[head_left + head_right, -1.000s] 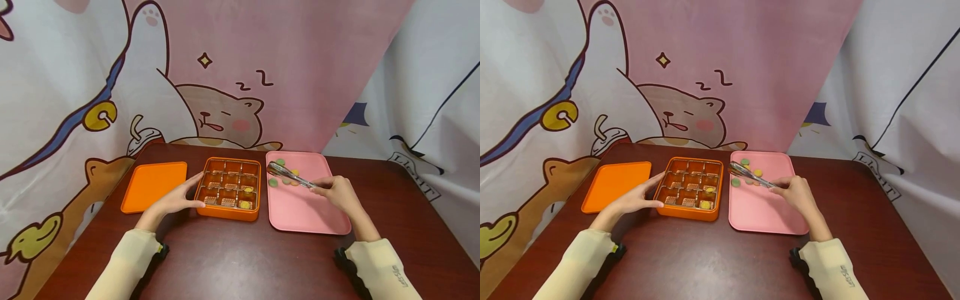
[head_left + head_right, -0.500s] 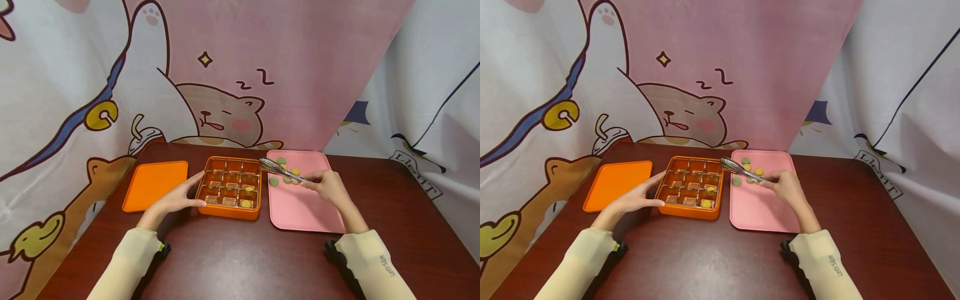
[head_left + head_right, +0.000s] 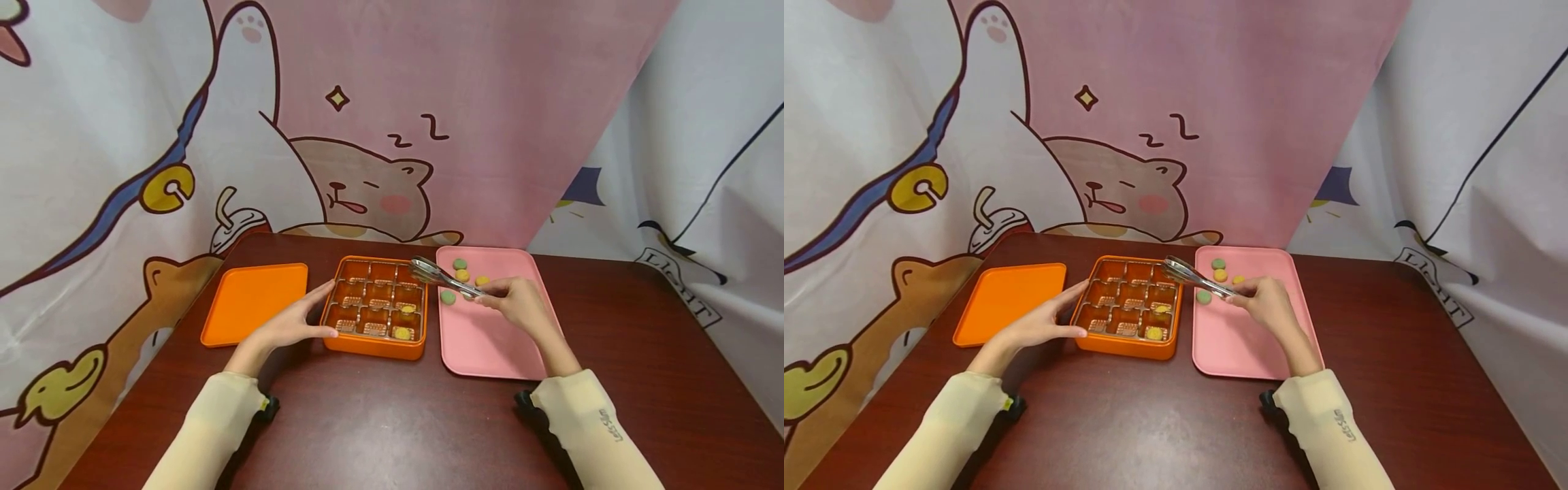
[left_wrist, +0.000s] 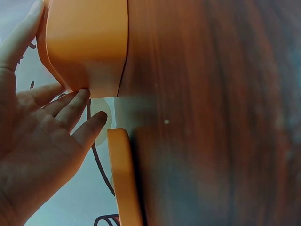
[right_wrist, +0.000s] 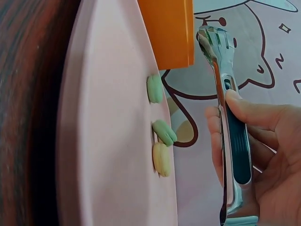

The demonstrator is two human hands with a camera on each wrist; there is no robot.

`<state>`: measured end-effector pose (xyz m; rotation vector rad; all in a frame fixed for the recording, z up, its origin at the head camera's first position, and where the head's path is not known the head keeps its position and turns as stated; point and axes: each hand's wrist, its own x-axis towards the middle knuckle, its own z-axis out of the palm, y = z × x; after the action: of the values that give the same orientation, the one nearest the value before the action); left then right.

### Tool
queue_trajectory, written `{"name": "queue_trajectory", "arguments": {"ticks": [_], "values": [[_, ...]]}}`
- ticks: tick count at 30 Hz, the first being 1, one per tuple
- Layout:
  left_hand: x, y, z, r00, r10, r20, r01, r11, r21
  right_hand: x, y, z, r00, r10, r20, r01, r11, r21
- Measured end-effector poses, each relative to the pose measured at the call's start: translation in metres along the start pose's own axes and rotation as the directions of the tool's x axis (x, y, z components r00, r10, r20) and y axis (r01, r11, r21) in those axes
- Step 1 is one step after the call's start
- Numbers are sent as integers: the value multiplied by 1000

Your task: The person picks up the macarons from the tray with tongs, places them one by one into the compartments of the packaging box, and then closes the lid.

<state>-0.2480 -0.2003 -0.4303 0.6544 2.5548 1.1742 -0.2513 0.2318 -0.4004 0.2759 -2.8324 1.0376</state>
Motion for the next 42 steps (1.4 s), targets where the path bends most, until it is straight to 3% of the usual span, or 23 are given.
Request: {"name": "queue_trajectory", "arguments": {"ticks": [28,42], "values": [[-1,1,0,1000,-3,4,3,1000,-7,0,-5,8,1000,14,17,-14,1000,0],[-1,2,0,1000,0,2,0,1000,-1,-3,-2,0,999,-47,5,47,999,8]]}}
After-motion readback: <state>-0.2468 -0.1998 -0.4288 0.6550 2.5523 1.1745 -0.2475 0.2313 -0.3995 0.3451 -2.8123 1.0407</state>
